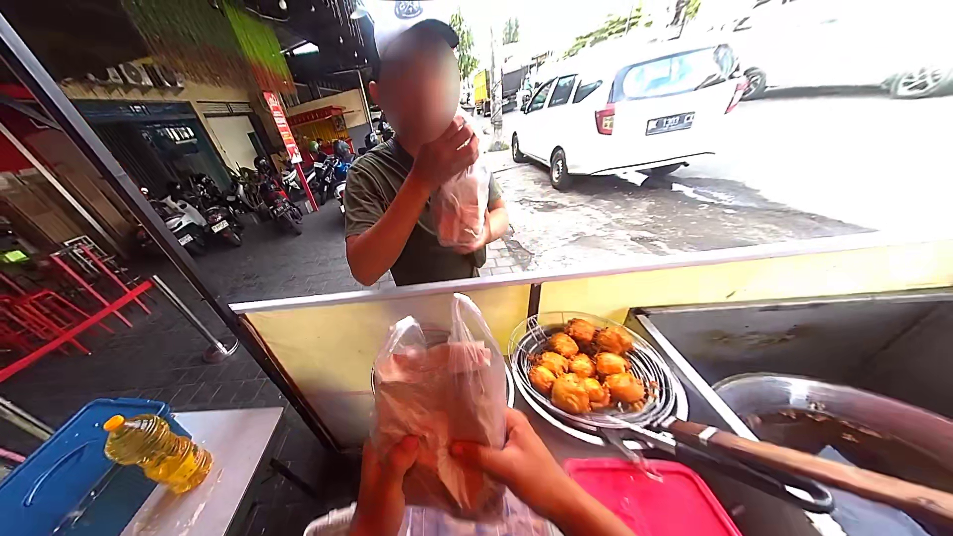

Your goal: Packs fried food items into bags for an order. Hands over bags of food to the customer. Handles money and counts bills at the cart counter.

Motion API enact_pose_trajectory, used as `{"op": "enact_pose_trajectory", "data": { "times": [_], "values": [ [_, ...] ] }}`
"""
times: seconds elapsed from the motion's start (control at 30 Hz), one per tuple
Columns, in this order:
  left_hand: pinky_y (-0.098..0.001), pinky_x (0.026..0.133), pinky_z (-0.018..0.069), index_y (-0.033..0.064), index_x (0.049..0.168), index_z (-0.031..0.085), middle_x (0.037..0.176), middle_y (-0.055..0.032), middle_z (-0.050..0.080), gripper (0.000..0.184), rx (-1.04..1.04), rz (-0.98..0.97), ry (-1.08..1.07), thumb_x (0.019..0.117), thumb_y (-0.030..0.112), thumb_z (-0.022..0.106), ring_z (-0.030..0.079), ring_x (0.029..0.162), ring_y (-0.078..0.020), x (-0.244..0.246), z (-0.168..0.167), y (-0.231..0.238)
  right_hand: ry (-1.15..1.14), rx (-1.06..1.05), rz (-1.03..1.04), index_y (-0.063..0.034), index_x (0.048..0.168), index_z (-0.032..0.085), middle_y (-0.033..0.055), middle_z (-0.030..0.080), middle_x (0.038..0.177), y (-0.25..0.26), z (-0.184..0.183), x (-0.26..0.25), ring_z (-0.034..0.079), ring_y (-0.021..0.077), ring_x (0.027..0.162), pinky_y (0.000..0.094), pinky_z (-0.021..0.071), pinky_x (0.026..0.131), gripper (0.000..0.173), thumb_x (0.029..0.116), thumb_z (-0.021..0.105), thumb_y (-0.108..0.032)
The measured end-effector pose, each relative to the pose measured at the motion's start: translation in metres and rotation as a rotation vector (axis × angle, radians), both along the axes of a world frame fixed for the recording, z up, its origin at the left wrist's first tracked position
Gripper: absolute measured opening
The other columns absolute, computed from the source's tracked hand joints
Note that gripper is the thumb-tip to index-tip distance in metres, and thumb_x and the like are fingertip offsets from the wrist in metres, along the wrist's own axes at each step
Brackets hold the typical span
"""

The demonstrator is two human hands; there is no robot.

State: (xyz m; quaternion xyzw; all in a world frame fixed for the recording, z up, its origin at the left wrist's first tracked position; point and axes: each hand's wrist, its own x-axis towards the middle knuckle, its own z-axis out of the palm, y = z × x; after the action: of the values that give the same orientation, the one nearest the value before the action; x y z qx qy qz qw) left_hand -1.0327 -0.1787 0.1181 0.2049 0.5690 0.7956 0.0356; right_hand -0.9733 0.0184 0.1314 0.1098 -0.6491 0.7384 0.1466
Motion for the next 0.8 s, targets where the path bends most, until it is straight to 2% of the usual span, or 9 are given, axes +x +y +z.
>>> {"op": "enact_pose_trajectory", "data": {
  "times": [0.1,0.17,0.23,0.3,0.37,0.47,0.57,0.7,0.8],
  "values": [
    [-0.0317,0.086,0.0611,0.005,0.119,0.057,0.094,0.0038,0.075,0.032,-0.022,-0.029,0.001,0.0953,0.024,0.066,0.072,0.088,-0.0068,-0.002,0.003,0.0,0.002,0.028,-0.014,-0.0032,0.113,0.069,0.0044,0.077,0.1,0.002,0.006,-0.005,0.075,0.0161,0.093,0.0395,0.0641,0.088,0.035,0.0826,0.084,-0.012],
    [-0.0362,0.09,0.0597,0.0042,0.119,0.059,0.1,-0.0006,0.075,0.032,0.046,-0.116,0.049,0.0979,0.028,0.067,0.072,0.095,-0.0115,-0.019,-0.023,-0.007,0.006,0.012,-0.017,-0.0011,0.115,0.069,0.0061,0.077,0.102,0.0,0.002,-0.006,0.075,0.0174,0.095,0.0409,0.0634,0.089,0.039,0.0814,0.085,-0.011],
    [-0.0373,0.087,0.0607,-0.0006,0.121,0.058,0.103,-0.0055,0.074,0.034,0.154,-0.158,0.175,0.1014,0.027,0.061,0.072,0.096,-0.0149,-0.033,-0.042,-0.007,0.031,0.027,0.025,0.0021,0.127,0.061,0.0099,0.075,0.112,0.0,0.0,-0.008,0.073,0.0206,0.104,0.044,0.061,0.096,0.056,0.0804,0.087,-0.013],
    [-0.0338,0.083,0.0613,0.0043,0.114,0.059,0.092,-0.0003,0.074,0.027,0.067,0.006,-0.029,0.0965,0.026,0.06,0.072,0.086,-0.0102,-0.017,-0.002,0.0,0.042,0.066,0.08,0.0015,0.138,0.051,0.0093,0.071,0.122,0.001,0.005,-0.009,0.069,0.0197,0.113,0.0423,0.0582,0.102,0.074,0.078,0.09,-0.016],
    [-0.0337,0.079,0.062,0.0009,0.114,0.059,0.089,-0.0028,0.073,0.031,-0.003,0.074,-0.098,0.0943,0.025,0.061,0.072,0.082,-0.0118,-0.013,0.014,0.002,-0.007,0.063,0.079,-0.0009,0.136,0.052,0.0071,0.072,0.12,-0.001,0.006,-0.009,0.07,0.0183,0.111,0.0405,0.0599,0.1,0.073,0.0753,0.09,-0.012],
    [-0.0361,0.079,0.0631,-0.0029,0.119,0.058,0.093,-0.008,0.072,0.045,-0.048,0.045,-0.119,0.0922,0.033,0.064,0.072,0.085,-0.0157,-0.009,0.01,0.001,-0.066,-0.003,0.037,-0.0008,0.13,0.057,0.0079,0.074,0.113,-0.008,-0.006,-0.003,0.073,0.0196,0.104,0.0414,0.0618,0.095,0.061,0.0784,0.088,-0.013],
    [-0.0373,0.079,0.063,-0.0029,0.118,0.058,0.092,-0.0085,0.073,0.039,-0.035,0.022,-0.114,0.0939,0.027,0.062,0.072,0.084,-0.0167,-0.02,0.023,0.003,-0.055,-0.089,-0.033,0.0016,0.127,0.059,0.0112,0.075,0.109,-0.013,0.001,-0.01,0.074,0.0231,0.101,0.044,0.0627,0.093,0.056,0.0805,0.087,-0.012],
    [-0.0413,0.081,0.0632,-0.0042,0.121,0.059,0.097,-0.0143,0.073,0.048,-0.021,0.021,-0.146,0.0955,0.036,0.062,0.073,0.088,-0.0222,-0.039,0.026,0.009,-0.081,-0.057,0.058,-0.0008,0.146,0.041,0.0107,0.069,0.126,-0.008,0.009,-0.015,0.069,0.0221,0.114,0.0429,0.0588,0.102,0.083,0.0804,0.089,-0.017],
    [-0.0435,0.084,0.063,-0.0042,0.128,0.058,0.104,-0.0186,0.072,0.052,-0.013,-0.014,-0.147,0.0994,0.04,0.059,0.073,0.094,-0.0263,-0.056,0.029,0.017,-0.133,-0.157,0.077,-0.0004,0.142,0.044,0.0154,0.071,0.121,-0.006,0.009,-0.024,0.072,0.0283,0.108,0.0481,0.0615,0.096,0.084,0.0747,0.092,-0.014]
  ]
}}
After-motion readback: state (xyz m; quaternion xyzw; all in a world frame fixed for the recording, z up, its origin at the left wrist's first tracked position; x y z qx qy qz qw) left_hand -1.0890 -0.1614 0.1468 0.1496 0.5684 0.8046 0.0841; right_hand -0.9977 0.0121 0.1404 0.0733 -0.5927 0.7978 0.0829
